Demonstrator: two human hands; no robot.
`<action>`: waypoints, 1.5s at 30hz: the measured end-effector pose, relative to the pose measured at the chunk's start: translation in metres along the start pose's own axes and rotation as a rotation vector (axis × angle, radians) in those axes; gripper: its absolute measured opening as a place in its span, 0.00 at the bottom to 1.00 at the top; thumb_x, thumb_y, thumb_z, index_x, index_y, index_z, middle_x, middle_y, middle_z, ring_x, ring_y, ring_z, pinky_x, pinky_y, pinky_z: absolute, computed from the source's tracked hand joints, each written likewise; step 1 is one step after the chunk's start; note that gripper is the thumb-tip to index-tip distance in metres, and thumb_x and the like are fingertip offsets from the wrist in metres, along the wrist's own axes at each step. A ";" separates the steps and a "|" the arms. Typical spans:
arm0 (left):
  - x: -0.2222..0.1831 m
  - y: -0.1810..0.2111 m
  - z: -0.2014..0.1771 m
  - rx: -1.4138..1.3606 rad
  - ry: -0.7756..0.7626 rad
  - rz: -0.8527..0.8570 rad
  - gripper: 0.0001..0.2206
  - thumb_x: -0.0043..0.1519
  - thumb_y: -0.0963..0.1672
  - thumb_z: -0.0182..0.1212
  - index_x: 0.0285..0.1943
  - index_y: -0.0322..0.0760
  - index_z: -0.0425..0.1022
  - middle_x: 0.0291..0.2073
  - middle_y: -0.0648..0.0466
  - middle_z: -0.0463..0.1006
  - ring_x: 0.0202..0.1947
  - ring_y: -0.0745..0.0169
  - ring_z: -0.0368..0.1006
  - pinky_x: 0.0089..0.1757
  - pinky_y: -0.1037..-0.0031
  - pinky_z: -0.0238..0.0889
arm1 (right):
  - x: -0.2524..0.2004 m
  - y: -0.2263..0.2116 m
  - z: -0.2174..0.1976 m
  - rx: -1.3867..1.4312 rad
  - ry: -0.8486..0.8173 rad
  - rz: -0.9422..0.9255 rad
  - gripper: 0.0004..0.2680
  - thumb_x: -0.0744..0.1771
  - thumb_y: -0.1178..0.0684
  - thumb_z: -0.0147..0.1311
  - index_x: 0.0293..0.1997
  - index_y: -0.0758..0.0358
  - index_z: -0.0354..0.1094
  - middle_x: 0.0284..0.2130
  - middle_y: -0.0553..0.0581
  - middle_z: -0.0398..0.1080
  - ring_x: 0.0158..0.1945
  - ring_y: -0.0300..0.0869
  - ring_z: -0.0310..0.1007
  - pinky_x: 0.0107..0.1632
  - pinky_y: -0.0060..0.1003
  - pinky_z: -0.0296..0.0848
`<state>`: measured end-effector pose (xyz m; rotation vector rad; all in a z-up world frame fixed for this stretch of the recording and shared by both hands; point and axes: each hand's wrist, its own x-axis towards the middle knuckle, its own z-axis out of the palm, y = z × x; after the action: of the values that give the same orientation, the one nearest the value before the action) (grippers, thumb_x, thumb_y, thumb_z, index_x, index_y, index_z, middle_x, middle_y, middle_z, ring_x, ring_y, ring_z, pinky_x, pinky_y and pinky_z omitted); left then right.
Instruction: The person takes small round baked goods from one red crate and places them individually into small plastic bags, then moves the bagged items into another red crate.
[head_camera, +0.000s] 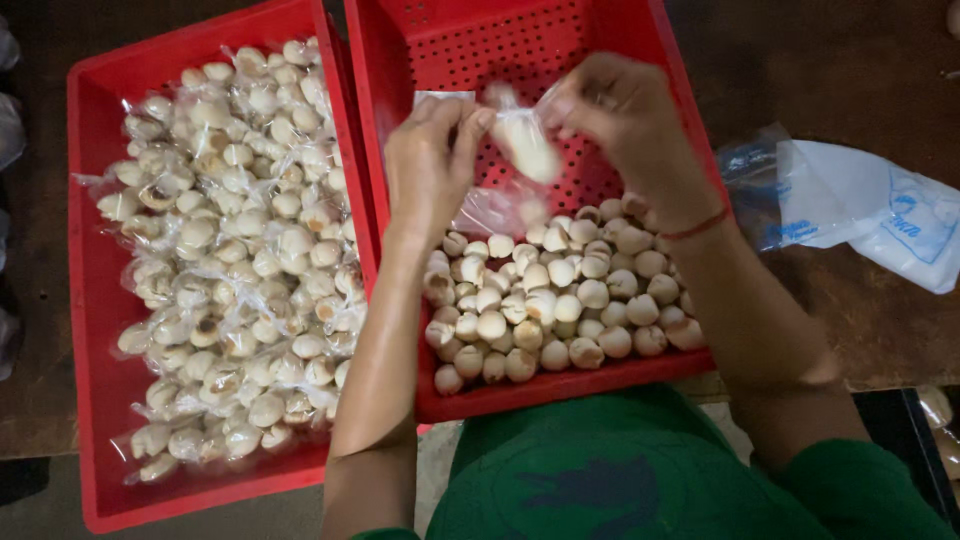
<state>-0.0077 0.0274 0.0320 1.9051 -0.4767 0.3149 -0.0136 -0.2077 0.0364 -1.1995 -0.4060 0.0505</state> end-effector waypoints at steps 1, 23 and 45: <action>0.000 -0.003 0.000 0.390 0.038 0.066 0.09 0.70 0.44 0.63 0.42 0.31 0.83 0.29 0.53 0.77 0.28 0.71 0.68 0.33 0.74 0.61 | 0.002 0.008 0.003 -0.271 -0.010 -0.056 0.02 0.72 0.63 0.55 0.44 0.66 0.74 0.36 0.57 0.76 0.38 0.39 0.74 0.43 0.33 0.75; -0.008 0.020 0.019 0.431 0.115 0.475 0.06 0.67 0.41 0.62 0.49 0.36 0.81 0.38 0.49 0.79 0.36 0.50 0.78 0.37 0.63 0.73 | 0.006 0.018 0.001 0.182 -0.061 0.167 0.03 0.70 0.61 0.55 0.45 0.71 0.72 0.39 0.56 0.76 0.42 0.38 0.75 0.47 0.33 0.74; 0.010 -0.013 0.000 -0.128 0.164 0.098 0.05 0.62 0.43 0.70 0.41 0.35 0.85 0.39 0.55 0.83 0.41 0.68 0.78 0.46 0.75 0.72 | -0.007 0.000 0.023 -1.434 0.012 -0.772 0.03 0.66 0.64 0.57 0.40 0.67 0.71 0.41 0.59 0.74 0.45 0.52 0.75 0.48 0.47 0.73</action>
<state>0.0074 0.0293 0.0260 1.7196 -0.4698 0.4897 -0.0280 -0.1895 0.0414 -2.3311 -0.9323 -1.0775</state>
